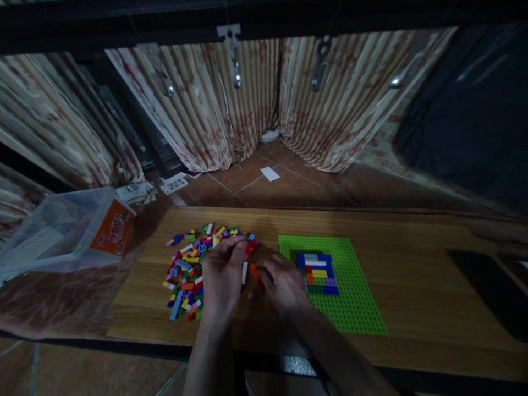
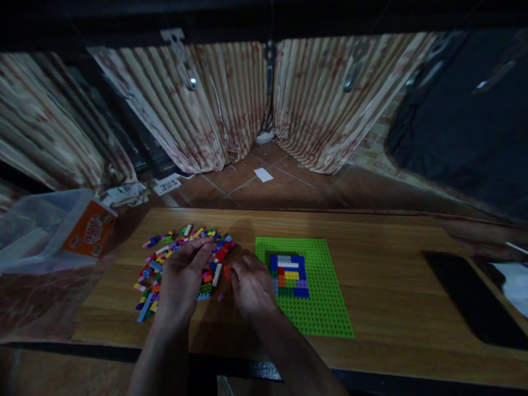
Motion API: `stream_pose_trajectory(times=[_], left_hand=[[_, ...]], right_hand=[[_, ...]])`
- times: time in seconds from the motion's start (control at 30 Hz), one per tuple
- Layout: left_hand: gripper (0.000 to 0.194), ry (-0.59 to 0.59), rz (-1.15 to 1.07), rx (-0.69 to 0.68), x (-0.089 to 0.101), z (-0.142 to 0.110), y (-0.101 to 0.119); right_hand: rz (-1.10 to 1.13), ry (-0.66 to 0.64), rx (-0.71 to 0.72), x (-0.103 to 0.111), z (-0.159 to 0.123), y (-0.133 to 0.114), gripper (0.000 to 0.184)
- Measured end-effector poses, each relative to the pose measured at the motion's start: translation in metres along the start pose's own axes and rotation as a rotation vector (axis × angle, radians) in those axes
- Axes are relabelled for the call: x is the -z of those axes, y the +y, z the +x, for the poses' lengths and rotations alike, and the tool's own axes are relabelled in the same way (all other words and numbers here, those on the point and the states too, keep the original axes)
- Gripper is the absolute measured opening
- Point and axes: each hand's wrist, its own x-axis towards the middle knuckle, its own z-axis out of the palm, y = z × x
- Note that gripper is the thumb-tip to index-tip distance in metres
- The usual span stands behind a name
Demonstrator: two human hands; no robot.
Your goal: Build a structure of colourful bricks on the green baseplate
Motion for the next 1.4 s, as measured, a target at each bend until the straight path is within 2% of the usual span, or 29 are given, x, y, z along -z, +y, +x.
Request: stream_pose_trajectory(times=[0.27, 0.57, 0.87, 1.1, 1.4], left_hand=[[0.017, -0.006, 0.005, -0.006, -0.004, 0.001, -0.002], [0.023, -0.037, 0.053, 0.012, -0.005, 0.0, 0.0], [0.023, -0.01, 0.078, 0.005, -0.004, 0.002, 0.0], [0.024, -0.039, 0.113, 0.011, -0.008, 0.001, 0.002], [0.025, -0.034, 0.091, 0.021, -0.01, 0.003, -0.001]], right_hand=[[-0.003, -0.045, -0.02, 0.005, -0.004, 0.006, 0.014], [-0.064, -0.082, -0.095, 0.0, 0.003, -0.01, 0.018], [-0.038, -0.027, -0.033, 0.002, 0.002, -0.009, 0.021], [-0.007, 0.002, 0.013, -0.001, 0.004, -0.004, 0.027], [-0.053, 0.017, 0.027, 0.004, 0.0, 0.0, 0.023]])
